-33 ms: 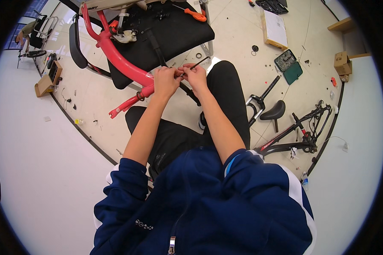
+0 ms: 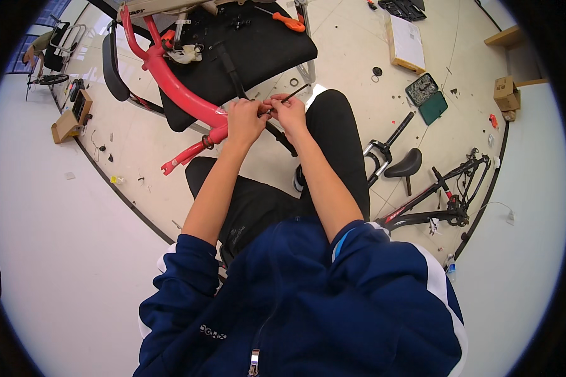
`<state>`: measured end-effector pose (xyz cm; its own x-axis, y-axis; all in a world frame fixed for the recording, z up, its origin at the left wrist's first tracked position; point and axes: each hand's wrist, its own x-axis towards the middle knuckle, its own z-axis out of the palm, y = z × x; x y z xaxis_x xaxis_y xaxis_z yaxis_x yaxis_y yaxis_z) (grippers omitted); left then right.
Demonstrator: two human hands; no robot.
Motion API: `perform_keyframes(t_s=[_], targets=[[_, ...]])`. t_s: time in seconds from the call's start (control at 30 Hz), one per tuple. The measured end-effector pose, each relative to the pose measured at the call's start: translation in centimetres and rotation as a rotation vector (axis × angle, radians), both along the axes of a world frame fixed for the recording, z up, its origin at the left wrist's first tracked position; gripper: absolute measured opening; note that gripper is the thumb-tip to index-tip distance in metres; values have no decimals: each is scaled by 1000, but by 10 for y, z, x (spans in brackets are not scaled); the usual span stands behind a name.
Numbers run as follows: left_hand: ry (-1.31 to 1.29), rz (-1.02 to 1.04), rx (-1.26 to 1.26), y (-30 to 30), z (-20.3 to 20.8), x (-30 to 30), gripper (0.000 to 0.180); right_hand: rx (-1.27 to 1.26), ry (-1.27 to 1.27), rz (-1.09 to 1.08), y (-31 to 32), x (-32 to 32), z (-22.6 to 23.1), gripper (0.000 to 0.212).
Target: The person works on a bicycle wheel hub and disc brake rotor, then moves to the red fork and handlebar assembly. They use an Allen key to tighten bolts on the handlebar stem and adjust the handlebar position.
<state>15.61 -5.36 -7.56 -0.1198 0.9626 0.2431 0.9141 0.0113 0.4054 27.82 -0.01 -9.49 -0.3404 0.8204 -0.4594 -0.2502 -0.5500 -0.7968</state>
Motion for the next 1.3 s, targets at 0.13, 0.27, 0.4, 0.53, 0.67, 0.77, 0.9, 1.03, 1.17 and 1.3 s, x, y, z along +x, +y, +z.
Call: perform_keyframes(t_s=[0.13,0.27,0.4,0.53,0.67,0.77,0.9,1.03,1.17,1.3], targets=[[56,-89,-15,-8,7,-3,19,-78,41,-28,-2,2,-6,21],[148,-171,-28,-15,13,-9,24,-176,122,-71,-7,4,-11,22],[159,-257,32,-15,14,-10,24,-215,153,-70,-7,7,-12,21],[180,-322,22,-10,6,-17,21,-137,115,-27,-3,4,-8,19],[257,-377,-92,2,6,-13,21,-40,6,-68,5,4,7,14],[1,-299,-92,11,10,7,27,6,-59,-25,25,17,6,14],[-529,-70,154,-3,15,32,30,57,-84,118,31,38,14,20],[-768,195,43,-46,11,46,20,-18,-12,249,7,44,30,22],[-1264,483,24,-80,-3,34,15,79,-136,208,15,39,13,24],[-1280,645,171,-49,10,-22,13,233,-199,355,56,11,20,21]])
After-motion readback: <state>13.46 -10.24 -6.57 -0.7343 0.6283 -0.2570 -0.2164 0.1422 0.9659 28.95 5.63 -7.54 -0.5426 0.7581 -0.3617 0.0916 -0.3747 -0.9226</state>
